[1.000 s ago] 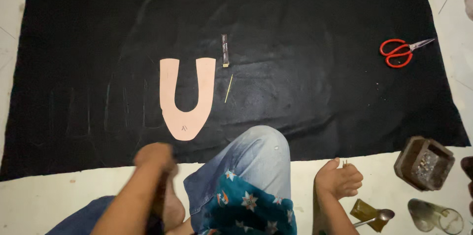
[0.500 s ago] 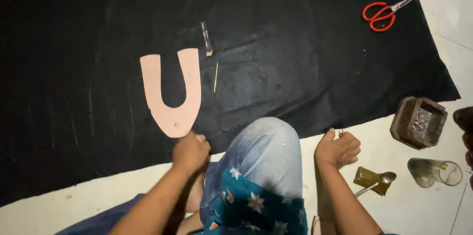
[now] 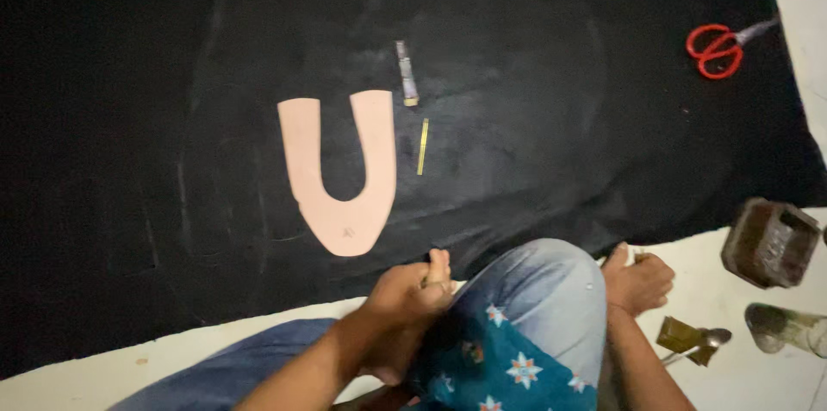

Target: The person sits on the floor and uses a light-colored U-shaped paper pattern to trace outlines onto a large piece of black fabric. They hold the pattern in place with one hand and trace its edges with a small marking tool, repeating the process to create multiple pattern outlines on the fabric.

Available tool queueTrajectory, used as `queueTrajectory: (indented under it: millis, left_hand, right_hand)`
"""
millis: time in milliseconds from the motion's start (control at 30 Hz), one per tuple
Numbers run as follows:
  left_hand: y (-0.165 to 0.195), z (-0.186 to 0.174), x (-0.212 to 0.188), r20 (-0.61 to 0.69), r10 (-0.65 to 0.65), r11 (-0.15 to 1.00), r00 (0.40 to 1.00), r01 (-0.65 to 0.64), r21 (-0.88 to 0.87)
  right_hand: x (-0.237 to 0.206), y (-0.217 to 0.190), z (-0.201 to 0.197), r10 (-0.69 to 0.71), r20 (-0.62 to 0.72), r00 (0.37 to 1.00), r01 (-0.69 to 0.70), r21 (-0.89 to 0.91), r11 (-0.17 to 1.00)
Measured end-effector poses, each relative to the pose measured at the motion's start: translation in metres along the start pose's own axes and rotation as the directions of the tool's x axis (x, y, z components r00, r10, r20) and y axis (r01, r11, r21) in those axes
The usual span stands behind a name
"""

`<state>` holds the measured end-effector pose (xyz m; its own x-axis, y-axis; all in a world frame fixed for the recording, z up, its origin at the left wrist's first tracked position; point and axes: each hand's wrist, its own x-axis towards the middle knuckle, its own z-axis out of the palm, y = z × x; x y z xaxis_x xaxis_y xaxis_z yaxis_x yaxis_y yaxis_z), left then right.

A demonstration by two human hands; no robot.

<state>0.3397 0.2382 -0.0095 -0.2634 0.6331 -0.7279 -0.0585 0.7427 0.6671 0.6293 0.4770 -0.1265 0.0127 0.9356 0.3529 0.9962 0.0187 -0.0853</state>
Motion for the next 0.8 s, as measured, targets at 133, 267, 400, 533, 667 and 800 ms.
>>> queueTrajectory:
  millis: [133, 267, 400, 533, 667, 800]
  left_hand:
    - [-0.024, -0.026, -0.009, 0.016, 0.299, 0.945, 0.954, -0.298, 0.138]
    - [-0.061, -0.066, -0.013, -0.195, 0.280, 0.919, 0.940, -0.204, 0.337]
    - [-0.086, -0.113, 0.000, -0.460, 0.569, 0.731, 0.682, -0.164, 0.662]
    - [-0.102, -0.131, 0.017, -0.418, 0.459, 0.800, 0.784, -0.160, 0.578]
    - [-0.115, -0.140, 0.022, -0.386, 0.562, 0.766, 0.732, -0.285, 0.576]
    - [-0.105, -0.142, 0.019, -0.339, 0.479, 0.767, 0.810, -0.198, 0.611]
  right_hand:
    - [0.015, 0.010, -0.001, 0.036, 0.081, 0.996, -0.040, 0.052, 0.998]
    - [0.054, -0.021, -0.028, -0.080, 0.026, 0.996, 0.068, 0.309, 0.949]
    - [0.091, -0.141, -0.055, -0.256, 0.688, 0.679, -0.272, 0.560, 0.783]
    - [0.049, -0.256, -0.070, -0.446, 0.850, 0.280, 0.679, 0.153, 0.718]
    - [0.015, -0.281, -0.084, -0.294, 0.941, 0.168, 0.854, 0.010, 0.520]
    - [0.018, -0.270, -0.075, -0.305, 0.938, 0.162, 0.835, 0.034, 0.549]
